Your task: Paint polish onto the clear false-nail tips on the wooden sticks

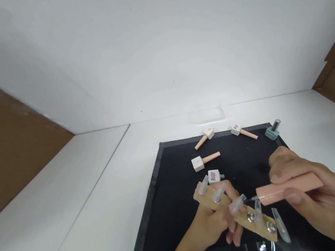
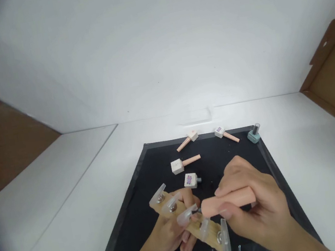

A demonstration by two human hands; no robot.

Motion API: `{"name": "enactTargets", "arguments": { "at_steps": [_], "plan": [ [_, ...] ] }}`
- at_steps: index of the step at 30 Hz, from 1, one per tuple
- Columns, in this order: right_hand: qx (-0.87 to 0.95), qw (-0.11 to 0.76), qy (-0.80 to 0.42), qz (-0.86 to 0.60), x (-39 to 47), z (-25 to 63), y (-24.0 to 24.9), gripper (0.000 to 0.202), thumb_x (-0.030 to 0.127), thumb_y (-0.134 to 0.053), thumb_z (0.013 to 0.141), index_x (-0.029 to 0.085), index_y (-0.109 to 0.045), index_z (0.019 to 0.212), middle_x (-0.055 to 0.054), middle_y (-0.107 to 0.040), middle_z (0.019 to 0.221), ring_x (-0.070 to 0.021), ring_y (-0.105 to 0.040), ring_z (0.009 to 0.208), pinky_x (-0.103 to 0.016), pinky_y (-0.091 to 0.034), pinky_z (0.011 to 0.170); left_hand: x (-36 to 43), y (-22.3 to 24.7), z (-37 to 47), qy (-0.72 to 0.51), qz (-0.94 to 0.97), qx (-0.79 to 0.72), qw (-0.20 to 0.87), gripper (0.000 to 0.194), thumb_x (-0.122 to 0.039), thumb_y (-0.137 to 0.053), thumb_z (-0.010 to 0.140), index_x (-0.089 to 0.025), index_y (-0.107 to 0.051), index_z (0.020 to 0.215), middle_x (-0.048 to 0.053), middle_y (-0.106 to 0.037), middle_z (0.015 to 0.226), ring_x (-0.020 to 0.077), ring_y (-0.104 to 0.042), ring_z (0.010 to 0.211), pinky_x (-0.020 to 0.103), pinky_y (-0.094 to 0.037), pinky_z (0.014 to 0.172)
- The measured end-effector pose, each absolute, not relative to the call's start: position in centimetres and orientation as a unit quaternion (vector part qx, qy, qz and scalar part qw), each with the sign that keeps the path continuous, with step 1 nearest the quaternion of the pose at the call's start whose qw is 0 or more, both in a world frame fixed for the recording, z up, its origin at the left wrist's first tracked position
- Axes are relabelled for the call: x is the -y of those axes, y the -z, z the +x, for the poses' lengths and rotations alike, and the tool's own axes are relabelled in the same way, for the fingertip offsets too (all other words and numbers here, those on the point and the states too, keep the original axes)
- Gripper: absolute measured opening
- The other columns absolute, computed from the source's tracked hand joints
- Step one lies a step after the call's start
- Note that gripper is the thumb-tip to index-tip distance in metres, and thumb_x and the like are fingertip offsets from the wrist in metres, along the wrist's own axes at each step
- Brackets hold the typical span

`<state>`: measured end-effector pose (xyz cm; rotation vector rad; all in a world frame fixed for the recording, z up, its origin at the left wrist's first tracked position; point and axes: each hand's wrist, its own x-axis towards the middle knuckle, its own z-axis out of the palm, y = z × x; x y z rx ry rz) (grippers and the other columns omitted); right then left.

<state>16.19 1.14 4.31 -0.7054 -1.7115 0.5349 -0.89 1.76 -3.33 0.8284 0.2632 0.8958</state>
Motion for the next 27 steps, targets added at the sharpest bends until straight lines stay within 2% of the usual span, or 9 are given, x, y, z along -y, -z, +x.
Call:
{"name": "enactTargets", "arguments": {
  "at_steps": [6, 9, 14, 20, 23, 27],
  "plan": [
    [0.752, 0.546, -0.229, -0.29, -1.27, 16.19, -4.55, 0.014, 0.032, -0.055, 0.092, 0.021, -0.063, 0.089, -0.001, -0.062, 0.06, -0.0158, -0.054, 0.053, -0.033, -0.045, 0.054, -1.75, 3.3, -0.63, -0.432, 0.39, -0.127, 0.803, 0.024, -0.029, -0.067, 0.08, -0.015, -0.05, 0.07, -0.01, -0.042, 0.04, 0.0032, -0.042, 0.029, 0.008, -0.035, 0.028],
    [0.735, 0.565, -0.216, -0.308, -1.22, 16.23, -4.49, 0.012, 0.03, -0.055, 0.092, 0.022, -0.064, 0.089, -0.001, -0.061, 0.061, -0.0166, -0.053, 0.055, -0.033, -0.044, 0.055, -1.71, 3.3, -0.67, -0.428, 0.391, -0.133, 0.804, 0.024, -0.029, -0.066, 0.08, -0.015, -0.05, 0.069, -0.01, -0.041, 0.04, 0.0034, -0.042, 0.029, 0.008, -0.035, 0.029],
    [0.755, 0.548, -0.229, -0.277, -1.24, 16.26, -4.51, 0.014, 0.031, -0.056, 0.092, 0.02, -0.064, 0.09, -0.001, -0.066, 0.062, -0.0145, -0.055, 0.051, -0.033, -0.044, 0.055, -1.71, 3.17, -0.56, -0.429, 0.387, -0.135, 0.805, 0.029, -0.035, -0.068, 0.078, -0.015, -0.049, 0.07, -0.01, -0.041, 0.04, 0.0039, -0.042, 0.029, 0.008, -0.033, 0.027],
    [0.734, 0.579, -0.185, -0.304, -1.3, 15.95, -4.69, 0.012, 0.029, -0.056, 0.092, 0.02, -0.062, 0.087, 0.0, -0.062, 0.06, -0.0145, -0.054, 0.052, -0.033, -0.044, 0.056, -1.73, 3.33, -0.76, -0.422, 0.382, -0.115, 0.814, 0.026, -0.031, -0.065, 0.081, -0.015, -0.05, 0.069, -0.01, -0.04, 0.04, 0.0033, -0.042, 0.029, 0.008, -0.034, 0.028],
    [0.762, 0.559, -0.187, -0.268, -1.49, 15.66, -5.11, 0.017, 0.032, -0.054, 0.093, 0.018, -0.06, 0.086, 0.0, -0.063, 0.058, -0.0128, -0.056, 0.047, -0.031, -0.044, 0.053, -1.87, 3.26, -0.69, -0.433, 0.381, -0.119, 0.808, 0.026, -0.031, -0.067, 0.08, -0.014, -0.05, 0.069, -0.01, -0.042, 0.04, 0.0027, -0.041, 0.028, 0.008, -0.034, 0.028],
    [0.764, 0.554, -0.159, -0.291, -1.55, 15.54, -5.3, 0.015, 0.03, -0.053, 0.094, 0.019, -0.06, 0.084, 0.001, -0.061, 0.054, -0.0128, -0.054, 0.043, -0.032, -0.042, 0.05, -1.99, 3.26, -0.6, -0.424, 0.375, -0.112, 0.817, 0.024, -0.03, -0.067, 0.08, -0.015, -0.05, 0.07, -0.01, -0.042, 0.04, 0.0033, -0.042, 0.029, 0.007, -0.034, 0.028]
  ]
}}
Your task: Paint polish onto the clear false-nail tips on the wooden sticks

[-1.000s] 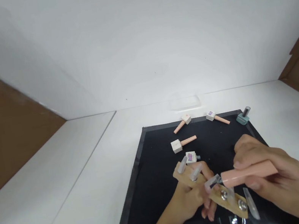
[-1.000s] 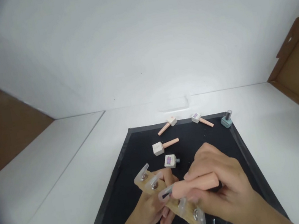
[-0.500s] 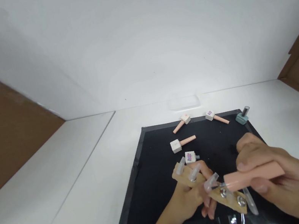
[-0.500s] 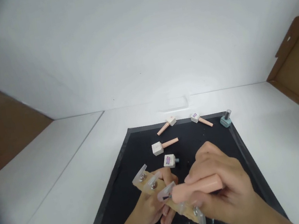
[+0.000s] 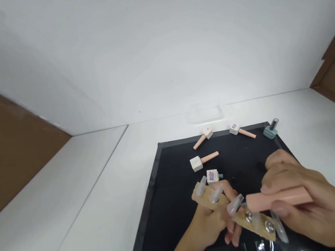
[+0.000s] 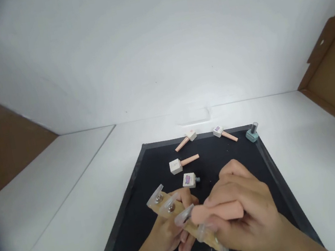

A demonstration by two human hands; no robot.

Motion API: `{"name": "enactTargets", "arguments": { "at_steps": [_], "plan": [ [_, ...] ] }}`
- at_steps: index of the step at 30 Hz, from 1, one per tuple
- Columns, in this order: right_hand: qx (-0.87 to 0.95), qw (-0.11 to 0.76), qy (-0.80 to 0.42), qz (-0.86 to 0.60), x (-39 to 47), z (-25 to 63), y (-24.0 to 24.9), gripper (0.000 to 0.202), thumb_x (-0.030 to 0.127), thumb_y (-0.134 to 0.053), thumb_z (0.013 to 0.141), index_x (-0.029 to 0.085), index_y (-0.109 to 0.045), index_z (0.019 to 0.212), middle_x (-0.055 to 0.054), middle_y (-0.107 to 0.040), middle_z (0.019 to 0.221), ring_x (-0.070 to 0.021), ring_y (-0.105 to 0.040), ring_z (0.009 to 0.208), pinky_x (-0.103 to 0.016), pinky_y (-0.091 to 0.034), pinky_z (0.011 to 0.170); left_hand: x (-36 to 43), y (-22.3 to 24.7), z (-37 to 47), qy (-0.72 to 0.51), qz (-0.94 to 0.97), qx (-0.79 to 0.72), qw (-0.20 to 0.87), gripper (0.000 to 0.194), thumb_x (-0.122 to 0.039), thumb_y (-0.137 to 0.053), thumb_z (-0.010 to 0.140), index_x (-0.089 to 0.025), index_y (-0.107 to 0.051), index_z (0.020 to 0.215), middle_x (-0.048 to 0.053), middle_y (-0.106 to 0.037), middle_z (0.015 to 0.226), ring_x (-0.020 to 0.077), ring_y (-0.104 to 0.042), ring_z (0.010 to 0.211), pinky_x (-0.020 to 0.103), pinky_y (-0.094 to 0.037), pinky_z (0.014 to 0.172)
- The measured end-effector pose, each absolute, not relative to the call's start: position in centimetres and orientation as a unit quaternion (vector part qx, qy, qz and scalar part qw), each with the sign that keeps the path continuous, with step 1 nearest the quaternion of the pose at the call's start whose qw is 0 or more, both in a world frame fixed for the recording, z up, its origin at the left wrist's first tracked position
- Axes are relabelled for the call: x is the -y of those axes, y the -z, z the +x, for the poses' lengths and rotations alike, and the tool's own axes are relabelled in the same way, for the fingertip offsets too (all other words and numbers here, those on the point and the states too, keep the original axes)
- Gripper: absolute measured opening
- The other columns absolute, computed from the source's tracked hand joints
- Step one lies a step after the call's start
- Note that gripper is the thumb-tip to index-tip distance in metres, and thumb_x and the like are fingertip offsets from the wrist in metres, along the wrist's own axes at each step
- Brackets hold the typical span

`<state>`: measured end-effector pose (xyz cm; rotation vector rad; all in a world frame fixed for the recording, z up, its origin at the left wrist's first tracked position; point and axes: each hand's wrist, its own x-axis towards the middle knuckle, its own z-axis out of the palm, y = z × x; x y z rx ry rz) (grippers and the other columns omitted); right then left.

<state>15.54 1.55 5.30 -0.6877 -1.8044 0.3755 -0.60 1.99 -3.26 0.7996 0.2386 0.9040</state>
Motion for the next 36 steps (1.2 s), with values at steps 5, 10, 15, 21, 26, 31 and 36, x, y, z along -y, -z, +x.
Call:
{"name": "enactTargets", "arguments": {
  "at_steps": [5, 10, 15, 21, 26, 31, 36],
  "plan": [
    [0.748, 0.576, -0.172, -0.282, -1.59, 15.6, -5.36, 0.012, 0.03, -0.055, 0.092, 0.021, -0.061, 0.089, 0.001, -0.062, 0.055, -0.0136, -0.055, 0.042, -0.033, -0.043, 0.051, -2.08, 3.36, -0.7, -0.428, 0.373, -0.098, 0.817, 0.026, -0.033, -0.068, 0.079, -0.015, -0.051, 0.071, -0.01, -0.041, 0.042, 0.0024, -0.04, 0.029, 0.007, -0.034, 0.028],
    [0.76, 0.553, -0.184, -0.288, -1.56, 15.58, -5.64, 0.012, 0.03, -0.054, 0.093, 0.022, -0.063, 0.091, 0.001, -0.065, 0.055, -0.0146, -0.055, 0.042, -0.032, -0.042, 0.048, -2.08, 3.32, -0.58, -0.429, 0.377, -0.096, 0.815, 0.026, -0.033, -0.067, 0.08, -0.015, -0.05, 0.072, -0.01, -0.041, 0.042, 0.0027, -0.041, 0.029, 0.007, -0.034, 0.028],
    [0.743, 0.576, -0.177, -0.291, -1.47, 15.55, -5.44, 0.013, 0.032, -0.054, 0.093, 0.022, -0.062, 0.089, 0.001, -0.064, 0.055, -0.0147, -0.055, 0.042, -0.033, -0.043, 0.05, -2.06, 3.39, -0.68, -0.424, 0.377, -0.106, 0.817, 0.027, -0.033, -0.067, 0.079, -0.015, -0.049, 0.07, -0.01, -0.041, 0.041, 0.0031, -0.041, 0.029, 0.007, -0.033, 0.028],
    [0.752, 0.565, -0.155, -0.301, -1.52, 15.58, -5.51, 0.011, 0.028, -0.055, 0.092, 0.022, -0.063, 0.089, 0.0, -0.065, 0.054, -0.0145, -0.055, 0.041, -0.032, -0.042, 0.048, -1.96, 3.44, -0.73, -0.424, 0.381, -0.117, 0.813, 0.023, -0.029, -0.066, 0.081, -0.015, -0.05, 0.072, -0.01, -0.042, 0.042, 0.0029, -0.042, 0.03, 0.007, -0.034, 0.028],
    [0.747, 0.571, -0.182, -0.287, -1.58, 15.49, -5.54, 0.009, 0.028, -0.058, 0.09, 0.022, -0.064, 0.089, 0.001, -0.065, 0.053, -0.0142, -0.054, 0.04, -0.032, -0.042, 0.048, -2.13, 3.45, -0.55, -0.433, 0.377, -0.101, 0.812, 0.025, -0.03, -0.068, 0.078, -0.014, -0.051, 0.071, -0.009, -0.045, 0.043, 0.0029, -0.042, 0.03, 0.008, -0.034, 0.029],
    [0.754, 0.562, -0.152, -0.304, -1.59, 15.57, -5.71, 0.007, 0.025, -0.056, 0.091, 0.023, -0.062, 0.089, 0.002, -0.063, 0.052, -0.0137, -0.053, 0.039, -0.033, -0.042, 0.047, -2.02, 3.44, -0.34, -0.433, 0.385, -0.101, 0.809, 0.025, -0.031, -0.067, 0.079, -0.014, -0.051, 0.07, -0.009, -0.044, 0.043, 0.004, -0.045, 0.031, 0.008, -0.036, 0.029],
    [0.746, 0.574, -0.115, -0.317, -1.33, 15.51, -5.06, 0.007, 0.022, -0.056, 0.09, 0.021, -0.061, 0.085, 0.002, -0.061, 0.052, -0.0129, -0.052, 0.04, -0.033, -0.042, 0.048, -1.82, 3.87, -0.84, -0.429, 0.391, -0.109, 0.807, 0.019, -0.025, -0.064, 0.082, -0.014, -0.053, 0.071, -0.009, -0.044, 0.041, 0.0043, -0.046, 0.031, 0.008, -0.036, 0.03]
  ]
}}
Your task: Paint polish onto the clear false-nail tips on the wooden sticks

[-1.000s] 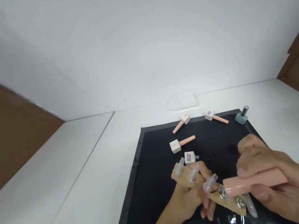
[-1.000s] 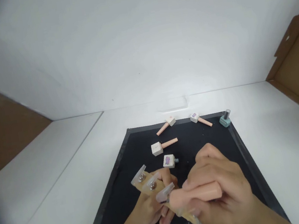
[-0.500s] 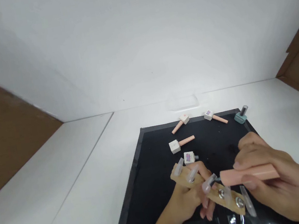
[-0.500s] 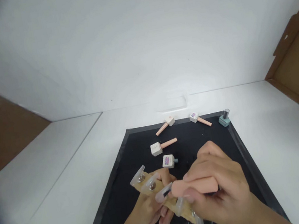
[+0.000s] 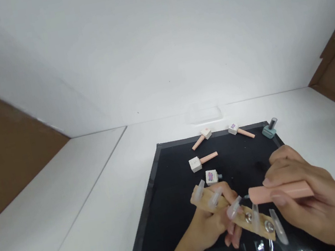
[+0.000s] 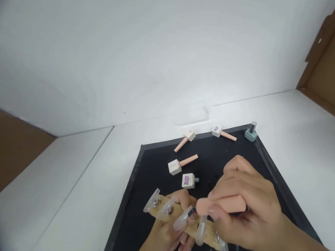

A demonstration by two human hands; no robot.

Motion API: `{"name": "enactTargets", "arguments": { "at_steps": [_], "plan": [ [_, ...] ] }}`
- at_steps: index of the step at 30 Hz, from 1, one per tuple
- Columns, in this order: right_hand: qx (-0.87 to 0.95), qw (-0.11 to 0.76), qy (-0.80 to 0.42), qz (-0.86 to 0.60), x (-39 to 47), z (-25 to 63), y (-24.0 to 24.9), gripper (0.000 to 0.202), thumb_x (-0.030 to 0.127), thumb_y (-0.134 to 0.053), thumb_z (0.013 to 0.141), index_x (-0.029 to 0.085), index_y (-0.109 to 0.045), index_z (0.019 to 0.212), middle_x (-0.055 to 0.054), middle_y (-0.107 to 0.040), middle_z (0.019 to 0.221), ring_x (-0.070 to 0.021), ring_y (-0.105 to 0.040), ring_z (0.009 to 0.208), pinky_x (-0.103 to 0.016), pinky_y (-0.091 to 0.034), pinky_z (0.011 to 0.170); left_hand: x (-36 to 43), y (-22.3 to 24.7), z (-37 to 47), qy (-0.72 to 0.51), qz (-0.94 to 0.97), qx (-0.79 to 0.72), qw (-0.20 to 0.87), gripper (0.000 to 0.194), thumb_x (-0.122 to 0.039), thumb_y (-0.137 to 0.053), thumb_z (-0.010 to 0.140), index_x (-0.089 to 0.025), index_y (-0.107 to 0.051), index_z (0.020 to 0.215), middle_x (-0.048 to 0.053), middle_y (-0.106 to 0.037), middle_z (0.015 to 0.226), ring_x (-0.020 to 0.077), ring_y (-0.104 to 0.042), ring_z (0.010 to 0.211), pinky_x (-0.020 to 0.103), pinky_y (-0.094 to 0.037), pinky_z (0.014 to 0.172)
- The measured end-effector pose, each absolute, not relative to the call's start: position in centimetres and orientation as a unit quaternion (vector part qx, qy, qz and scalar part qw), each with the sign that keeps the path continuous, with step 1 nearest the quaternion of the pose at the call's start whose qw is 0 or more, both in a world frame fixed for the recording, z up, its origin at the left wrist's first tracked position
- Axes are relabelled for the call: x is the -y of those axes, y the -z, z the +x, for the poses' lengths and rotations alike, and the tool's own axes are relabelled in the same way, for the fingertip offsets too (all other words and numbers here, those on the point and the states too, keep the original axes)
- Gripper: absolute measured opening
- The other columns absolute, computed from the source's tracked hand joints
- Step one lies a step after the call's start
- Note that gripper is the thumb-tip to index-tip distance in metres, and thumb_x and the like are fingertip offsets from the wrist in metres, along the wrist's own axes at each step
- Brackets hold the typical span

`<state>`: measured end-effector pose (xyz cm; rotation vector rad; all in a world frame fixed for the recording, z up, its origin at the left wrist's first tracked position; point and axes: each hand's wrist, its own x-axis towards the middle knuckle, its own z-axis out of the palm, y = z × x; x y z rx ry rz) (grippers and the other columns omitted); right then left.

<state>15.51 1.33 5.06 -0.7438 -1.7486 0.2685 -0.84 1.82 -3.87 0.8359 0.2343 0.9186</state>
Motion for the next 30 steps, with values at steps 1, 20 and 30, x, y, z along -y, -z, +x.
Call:
{"name": "enactTargets", "arguments": {
  "at_steps": [1, 20, 30],
  "plan": [
    [0.741, 0.579, -0.11, -0.321, -1.3, 15.5, -4.9, 0.007, 0.022, -0.057, 0.089, 0.021, -0.061, 0.084, 0.002, -0.061, 0.053, -0.013, -0.052, 0.041, -0.033, -0.041, 0.048, -1.8, 3.9, -1.0, -0.429, 0.39, -0.107, 0.808, 0.019, -0.025, -0.064, 0.082, -0.014, -0.053, 0.071, -0.009, -0.044, 0.041, 0.0042, -0.046, 0.031, 0.008, -0.036, 0.03],
    [0.768, 0.548, -0.146, -0.297, -1.6, 16.0, -5.7, 0.006, 0.018, -0.06, 0.087, 0.019, -0.063, 0.082, 0.001, -0.067, 0.054, -0.0127, -0.056, 0.04, -0.031, -0.044, 0.047, -2.0, 3.6, -0.4, -0.43, 0.38, -0.079, 0.815, 0.026, -0.035, -0.066, 0.08, -0.015, -0.052, 0.074, -0.009, -0.044, 0.043, 0.0037, -0.045, 0.033, 0.008, -0.036, 0.031],
    [0.752, 0.567, -0.128, -0.311, -1.3, 15.8, -4.7, 0.005, 0.015, -0.06, 0.086, 0.017, -0.061, 0.081, 0.002, -0.063, 0.053, -0.0118, -0.055, 0.041, -0.032, -0.043, 0.051, -2.0, 3.5, -0.4, -0.435, 0.364, -0.054, 0.822, 0.021, -0.029, -0.066, 0.081, -0.014, -0.053, 0.073, -0.008, -0.045, 0.044, 0.0037, -0.046, 0.033, 0.007, -0.036, 0.03]
  ]
}}
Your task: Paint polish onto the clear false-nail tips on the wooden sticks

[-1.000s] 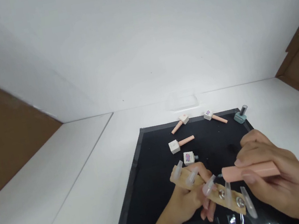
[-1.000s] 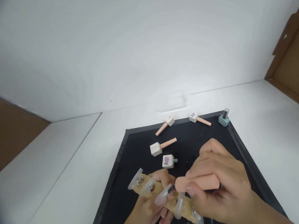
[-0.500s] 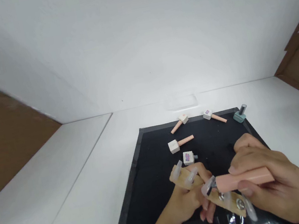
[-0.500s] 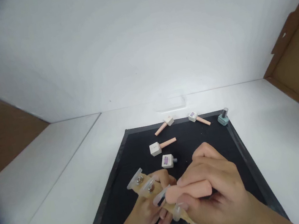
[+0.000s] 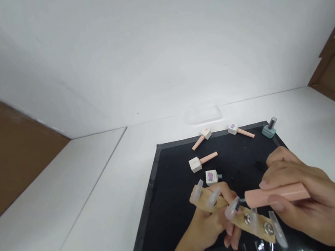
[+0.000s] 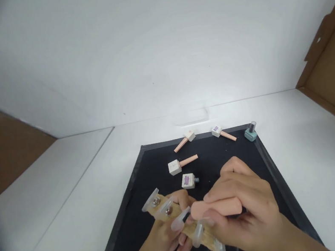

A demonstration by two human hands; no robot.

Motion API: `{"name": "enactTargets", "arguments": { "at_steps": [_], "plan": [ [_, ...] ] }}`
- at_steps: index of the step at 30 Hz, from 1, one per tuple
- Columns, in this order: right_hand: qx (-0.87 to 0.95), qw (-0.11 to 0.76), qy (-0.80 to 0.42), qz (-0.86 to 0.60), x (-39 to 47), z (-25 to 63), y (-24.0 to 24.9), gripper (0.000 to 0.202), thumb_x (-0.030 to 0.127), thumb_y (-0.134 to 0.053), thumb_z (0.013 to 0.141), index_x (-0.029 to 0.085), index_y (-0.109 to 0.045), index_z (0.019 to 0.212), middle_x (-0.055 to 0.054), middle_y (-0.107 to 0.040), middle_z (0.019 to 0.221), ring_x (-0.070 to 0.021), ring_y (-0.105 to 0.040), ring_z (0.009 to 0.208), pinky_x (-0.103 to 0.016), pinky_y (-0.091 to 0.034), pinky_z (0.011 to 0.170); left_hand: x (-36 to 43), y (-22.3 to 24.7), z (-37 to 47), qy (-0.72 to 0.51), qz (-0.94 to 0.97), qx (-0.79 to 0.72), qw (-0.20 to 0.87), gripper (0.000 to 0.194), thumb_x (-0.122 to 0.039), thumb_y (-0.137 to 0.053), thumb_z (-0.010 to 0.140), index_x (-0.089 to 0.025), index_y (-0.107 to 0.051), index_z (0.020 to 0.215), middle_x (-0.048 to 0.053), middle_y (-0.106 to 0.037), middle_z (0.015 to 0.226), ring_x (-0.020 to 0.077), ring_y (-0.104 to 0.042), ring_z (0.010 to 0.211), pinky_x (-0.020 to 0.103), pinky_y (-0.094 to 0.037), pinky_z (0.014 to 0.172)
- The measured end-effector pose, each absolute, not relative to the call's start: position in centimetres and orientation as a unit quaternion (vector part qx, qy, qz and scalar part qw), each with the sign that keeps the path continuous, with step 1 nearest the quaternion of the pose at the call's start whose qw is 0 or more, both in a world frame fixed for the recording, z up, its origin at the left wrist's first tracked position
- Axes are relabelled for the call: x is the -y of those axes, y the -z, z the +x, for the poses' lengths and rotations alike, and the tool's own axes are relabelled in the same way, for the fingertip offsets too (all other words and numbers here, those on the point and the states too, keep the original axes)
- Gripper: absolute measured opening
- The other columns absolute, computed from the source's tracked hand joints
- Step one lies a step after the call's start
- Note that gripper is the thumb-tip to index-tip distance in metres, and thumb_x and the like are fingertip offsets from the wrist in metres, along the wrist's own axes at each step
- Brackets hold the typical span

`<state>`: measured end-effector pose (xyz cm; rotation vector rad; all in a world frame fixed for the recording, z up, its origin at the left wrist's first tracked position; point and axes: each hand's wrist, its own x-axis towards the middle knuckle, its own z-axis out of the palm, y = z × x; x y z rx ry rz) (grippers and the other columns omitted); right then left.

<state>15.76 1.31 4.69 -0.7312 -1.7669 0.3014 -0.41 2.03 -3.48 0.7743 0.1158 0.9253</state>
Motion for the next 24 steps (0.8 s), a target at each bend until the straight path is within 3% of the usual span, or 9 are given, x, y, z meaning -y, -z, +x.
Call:
{"name": "enactTargets", "arguments": {
  "at_steps": [10, 14, 18, 24],
  "plan": [
    [0.743, 0.584, -0.104, -0.31, -1.28, 15.74, -4.64, 0.01, 0.007, -0.063, 0.08, 0.017, -0.062, 0.084, 0.002, -0.062, 0.057, -0.0113, -0.053, 0.046, -0.031, -0.042, 0.051, -1.75, 3.59, -0.98, -0.426, 0.36, -0.071, 0.827, 0.021, -0.028, -0.067, 0.08, -0.014, -0.054, 0.072, -0.009, -0.043, 0.042, 0.0037, -0.046, 0.032, 0.007, -0.036, 0.03],
    [0.712, 0.61, -0.128, -0.324, -1.09, 15.96, -4.09, 0.003, 0.02, -0.061, 0.087, 0.019, -0.063, 0.085, 0.0, -0.062, 0.061, -0.0146, -0.052, 0.052, -0.033, -0.043, 0.053, -1.68, 3.65, -1.12, -0.426, 0.363, -0.072, 0.826, 0.023, -0.032, -0.067, 0.08, -0.014, -0.055, 0.073, -0.009, -0.043, 0.043, 0.0033, -0.046, 0.033, 0.007, -0.036, 0.03],
    [0.713, 0.595, -0.202, -0.313, -1.07, 15.99, -4.2, 0.016, 0.033, -0.056, 0.092, 0.02, -0.063, 0.085, 0.001, -0.062, 0.057, -0.014, -0.051, 0.05, -0.031, -0.044, 0.052, -1.84, 3.54, -0.85, -0.426, 0.364, -0.08, 0.824, 0.024, -0.032, -0.068, 0.079, -0.014, -0.053, 0.071, -0.009, -0.043, 0.044, 0.0034, -0.046, 0.033, 0.007, -0.036, 0.03],
    [0.74, 0.562, -0.203, -0.308, -1.24, 15.72, -4.93, 0.017, 0.032, -0.058, 0.091, 0.02, -0.064, 0.079, 0.0, -0.065, 0.055, -0.0136, -0.053, 0.048, -0.03, -0.044, 0.049, -1.84, 3.51, -0.6, -0.417, 0.39, -0.087, 0.816, 0.022, -0.029, -0.065, 0.082, -0.014, -0.052, 0.072, -0.008, -0.046, 0.045, 0.0021, -0.044, 0.032, 0.006, -0.036, 0.03]
  ]
}}
